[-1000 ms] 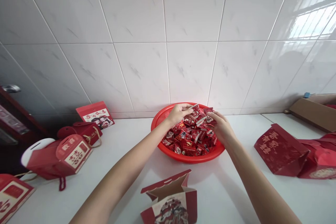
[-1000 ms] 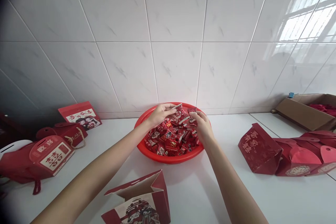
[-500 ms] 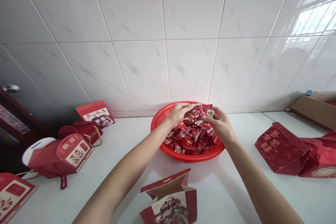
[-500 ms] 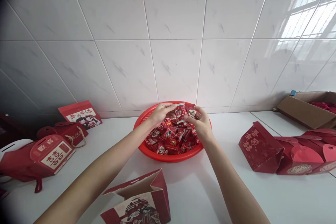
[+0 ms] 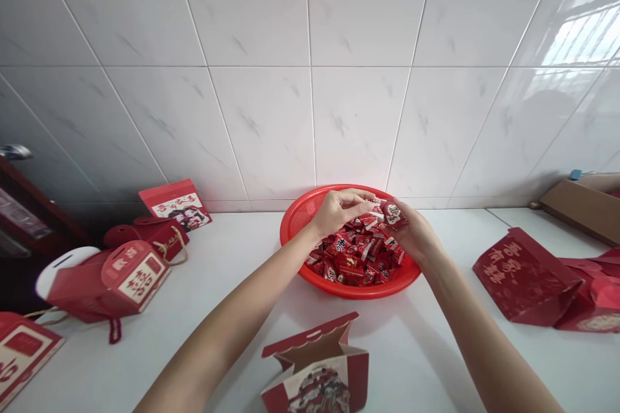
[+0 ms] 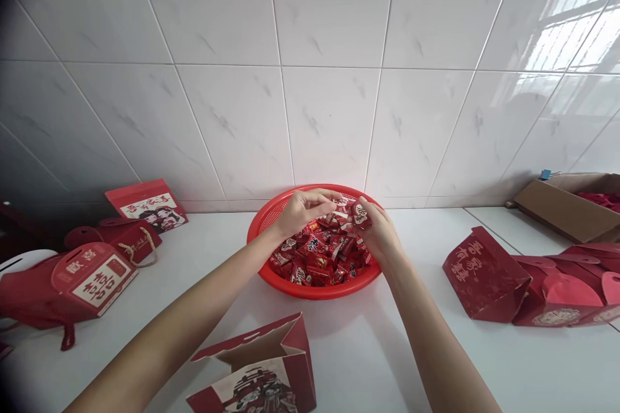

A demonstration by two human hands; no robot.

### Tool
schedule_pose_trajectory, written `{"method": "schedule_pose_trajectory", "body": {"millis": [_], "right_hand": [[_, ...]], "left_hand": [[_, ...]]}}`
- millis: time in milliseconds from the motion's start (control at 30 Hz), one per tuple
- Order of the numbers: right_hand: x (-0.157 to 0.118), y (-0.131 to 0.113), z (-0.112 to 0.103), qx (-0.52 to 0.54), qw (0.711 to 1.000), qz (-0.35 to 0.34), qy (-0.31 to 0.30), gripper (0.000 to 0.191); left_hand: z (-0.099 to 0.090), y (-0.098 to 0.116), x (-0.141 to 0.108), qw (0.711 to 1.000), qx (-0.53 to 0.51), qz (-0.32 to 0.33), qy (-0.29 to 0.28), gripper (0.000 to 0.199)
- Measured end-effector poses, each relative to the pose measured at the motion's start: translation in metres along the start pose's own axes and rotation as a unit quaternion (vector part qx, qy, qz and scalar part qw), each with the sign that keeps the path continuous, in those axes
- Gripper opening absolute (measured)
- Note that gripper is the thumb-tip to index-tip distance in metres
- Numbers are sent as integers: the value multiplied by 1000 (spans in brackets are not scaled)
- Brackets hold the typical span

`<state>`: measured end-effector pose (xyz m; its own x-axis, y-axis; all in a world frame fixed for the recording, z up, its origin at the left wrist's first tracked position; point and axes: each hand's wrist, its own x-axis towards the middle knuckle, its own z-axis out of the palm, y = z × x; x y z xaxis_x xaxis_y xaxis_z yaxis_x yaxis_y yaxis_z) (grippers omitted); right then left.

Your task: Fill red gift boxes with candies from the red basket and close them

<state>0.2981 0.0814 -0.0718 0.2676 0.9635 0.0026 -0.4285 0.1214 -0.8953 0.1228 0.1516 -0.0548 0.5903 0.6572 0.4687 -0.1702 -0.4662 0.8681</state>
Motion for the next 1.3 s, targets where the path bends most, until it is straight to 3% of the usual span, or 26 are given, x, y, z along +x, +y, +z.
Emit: {"method": "schedule_pose_trajectory", "body": {"millis": [100,167,300,467,667,867,1000,1300], "right_hand": [[-1,0,-1,-11,1000,-12,-8,23],[-1,0,-2,-21,1000,-14,-12,21],[-1,0,-1,-9,999,-33,26,23],[-5,-1,3,-1,999,-39,21,33],[-8,-3,2,11,999,-53,-2,39],[-9,-1,5,-24,997,-16,-68,39],[-8,2,4,-8,998,-28,-54,41],[-6,5,4,-47,998,-19,-47,42]], "left_hand": [[0,-6,-1,999,44,16,17,22],[0,-10,-1,998,45,16,43,31],[-2,-11,1,994,40,-37,92,45],[-3,-7,5,985,65,-61,151,28],[-8,-15,8,974,57,-69,208,24],[-4,-14,6,984,27,-73,160,28],[-1,-10,3,994,-21,-64,85,36],[-2,-16,3,993,-55,-107,12,48]]}}
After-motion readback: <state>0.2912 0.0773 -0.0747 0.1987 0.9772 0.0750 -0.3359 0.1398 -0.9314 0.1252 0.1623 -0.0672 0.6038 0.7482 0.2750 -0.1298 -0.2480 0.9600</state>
